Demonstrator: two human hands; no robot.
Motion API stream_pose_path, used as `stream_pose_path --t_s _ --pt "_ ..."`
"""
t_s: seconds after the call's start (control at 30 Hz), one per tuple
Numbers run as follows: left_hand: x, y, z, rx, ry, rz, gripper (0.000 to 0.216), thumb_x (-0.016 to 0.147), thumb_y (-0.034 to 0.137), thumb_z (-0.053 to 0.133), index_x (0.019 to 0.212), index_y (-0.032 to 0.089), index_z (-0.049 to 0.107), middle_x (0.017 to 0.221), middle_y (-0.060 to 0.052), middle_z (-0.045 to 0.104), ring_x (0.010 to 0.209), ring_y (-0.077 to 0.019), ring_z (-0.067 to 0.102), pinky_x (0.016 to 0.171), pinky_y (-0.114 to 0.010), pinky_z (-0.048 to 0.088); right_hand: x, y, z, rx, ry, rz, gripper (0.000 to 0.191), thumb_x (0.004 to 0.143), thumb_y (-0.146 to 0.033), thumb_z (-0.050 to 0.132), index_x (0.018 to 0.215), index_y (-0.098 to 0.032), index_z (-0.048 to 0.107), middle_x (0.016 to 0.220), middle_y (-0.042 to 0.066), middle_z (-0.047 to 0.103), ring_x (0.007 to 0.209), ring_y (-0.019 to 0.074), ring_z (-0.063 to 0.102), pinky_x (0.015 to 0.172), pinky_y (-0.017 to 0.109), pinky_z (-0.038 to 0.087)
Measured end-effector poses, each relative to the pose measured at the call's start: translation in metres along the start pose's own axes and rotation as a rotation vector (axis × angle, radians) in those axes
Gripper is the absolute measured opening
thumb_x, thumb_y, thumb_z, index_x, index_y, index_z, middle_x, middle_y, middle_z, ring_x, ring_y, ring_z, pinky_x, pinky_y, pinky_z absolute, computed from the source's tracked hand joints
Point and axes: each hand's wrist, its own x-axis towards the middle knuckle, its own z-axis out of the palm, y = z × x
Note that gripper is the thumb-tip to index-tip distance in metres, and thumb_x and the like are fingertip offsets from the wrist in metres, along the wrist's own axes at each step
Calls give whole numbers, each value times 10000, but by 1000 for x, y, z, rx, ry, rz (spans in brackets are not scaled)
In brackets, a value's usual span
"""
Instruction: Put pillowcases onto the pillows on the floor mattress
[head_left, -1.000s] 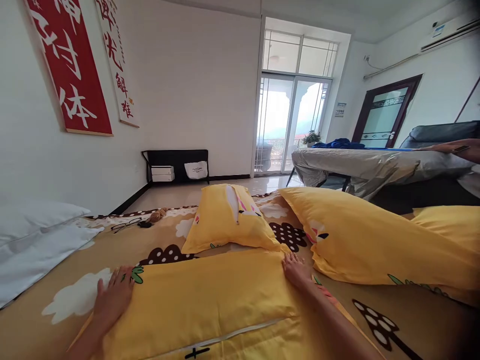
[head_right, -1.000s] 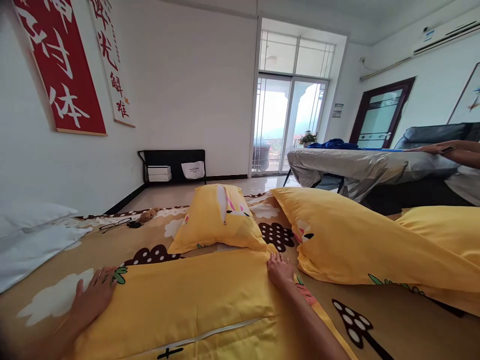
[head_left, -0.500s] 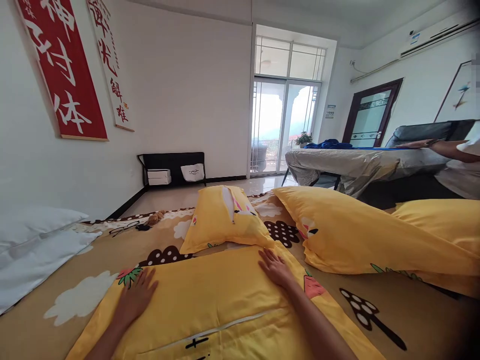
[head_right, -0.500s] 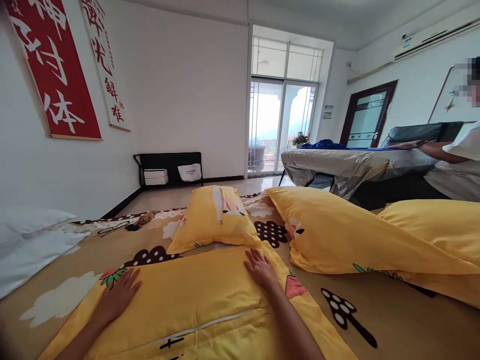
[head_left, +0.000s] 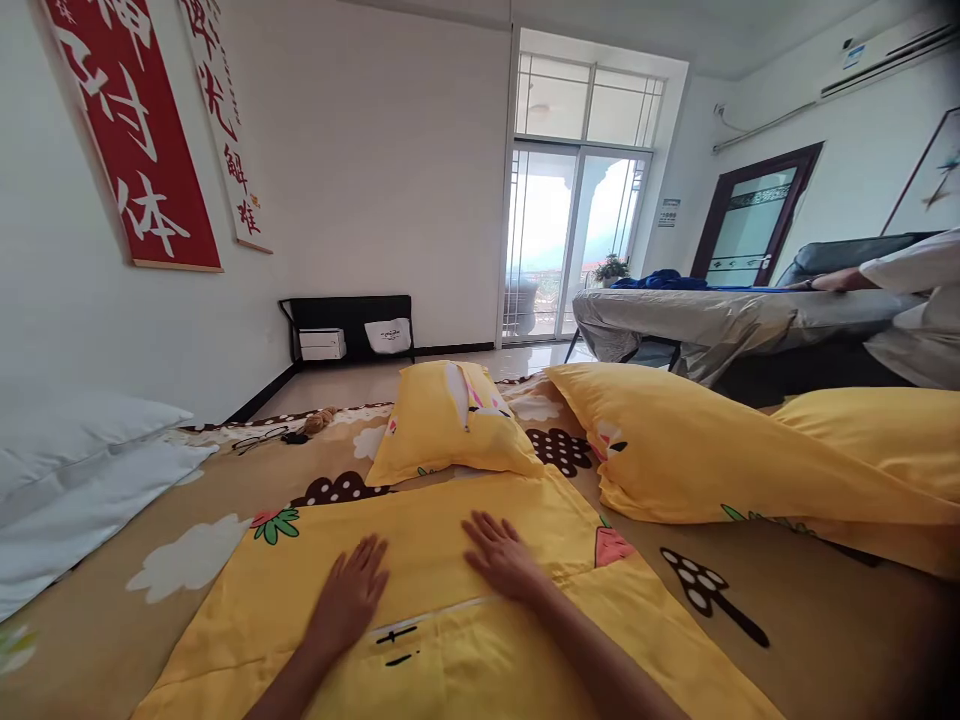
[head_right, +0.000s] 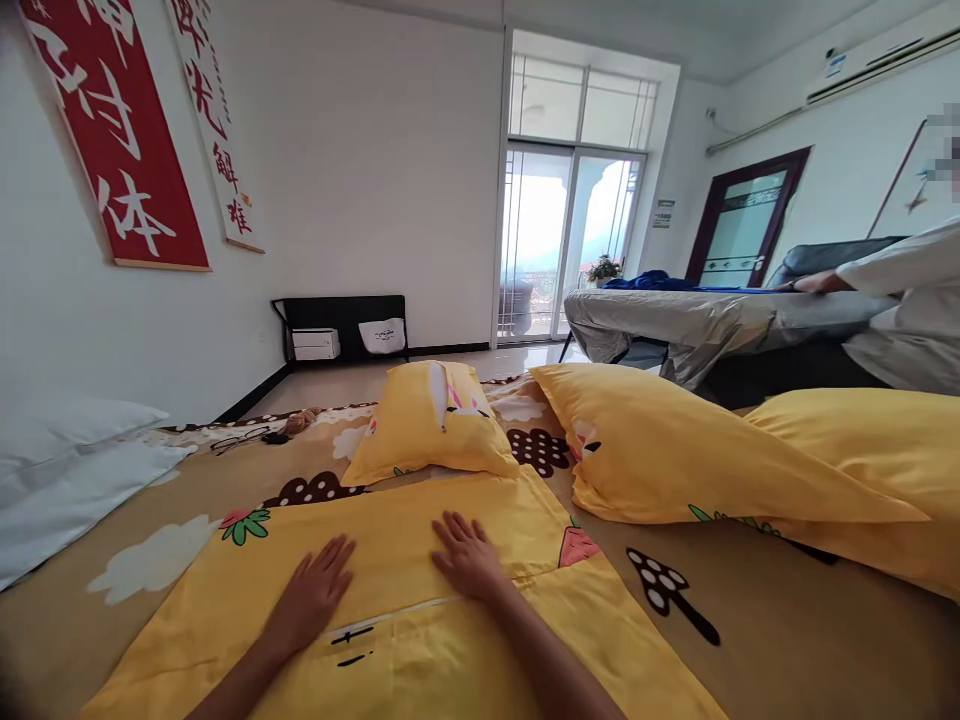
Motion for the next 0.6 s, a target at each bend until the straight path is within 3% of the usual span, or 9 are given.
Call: stream_pose_path --t_s 0.13,0.2,0.23,0.3,0.37,0.43,0.5,0.53,0.6 --pt "-41 -135 -6 92 82 -307 580 913 385 260 1441 175 371 1524 -51 308 1416 -214 262 1154 -460 226 -49 108 -40 -44 98 273 567 939 -393 262 1439 -158 392 1513 105 309 1409 241 245 1144 482 207" --pt "-59 -175 -11 118 162 -388 562 894 323 253 1358 114 491 1456 -93 428 1377 -216 346 1137 -407 285 -68 134 -52 -62 152 346 556 940 -317 206 1379 -115 482 1468 136 392 1384 243 309 1139 425 247" --pt "-66 -180 -13 130 223 -398 564 889 310 241 1324 88 523 1433 -108 459 1368 -218 363 1132 -390 299 -73 135 -54 -69 177 365 565 938 -289 182 1348 -85 514 1447 159 418 1373 255 328 1138 416 255" --pt "-74 -156 -15 137 330 -321 577 898 335 230 1314 69 529 1427 -113 463 1369 -223 361 1133 -382 309 -78 113 -49 -72 205 367 570 934 -268 183 1322 -30 526 1430 201 427 1365 282 340 1137 419 263" --pt "-75 -96 -13 114 350 -120 585 918 405 261 1380 107 462 1467 -79 409 1381 -221 339 1138 -384 310 -78 62 -33 -56 190 295 543 932 -289 253 1365 -56 485 1460 172 394 1373 267 327 1142 396 263" --pt "-77 -26 -7 67 256 153 560 947 438 297 1448 197 360 1515 -21 319 1393 -203 314 1135 -361 321 -80 0 -13 -8 118 100 530 926 -358 358 1434 -216 409 1507 33 339 1391 187 293 1153 323 244" --pt "-85 25 3 22 157 387 563 964 434 305 1493 261 225 1525 9 282 1390 -183 320 1133 -345 326 -90 -52 3 106 -13 -212 568 935 -380 382 1485 -275 283 1535 3 259 1412 185 240 1165 385 217" --pt "-93 37 8 5 107 449 573 966 435 312 1501 286 169 1528 18 270 1387 -179 325 1136 -348 322 -97 -66 8 146 -60 -297 570 947 -410 367 1493 -304 244 1541 -7 229 1419 195 218 1168 429 202" --pt "-119 27 19 3 47 440 589 954 454 334 1493 350 119 1524 37 262 1374 -191 352 1123 -381 348 -118 -66 11 172 -108 -309 555 958 -477 323 1490 -364 212 1547 -32 188 1425 222 192 1163 506 183"
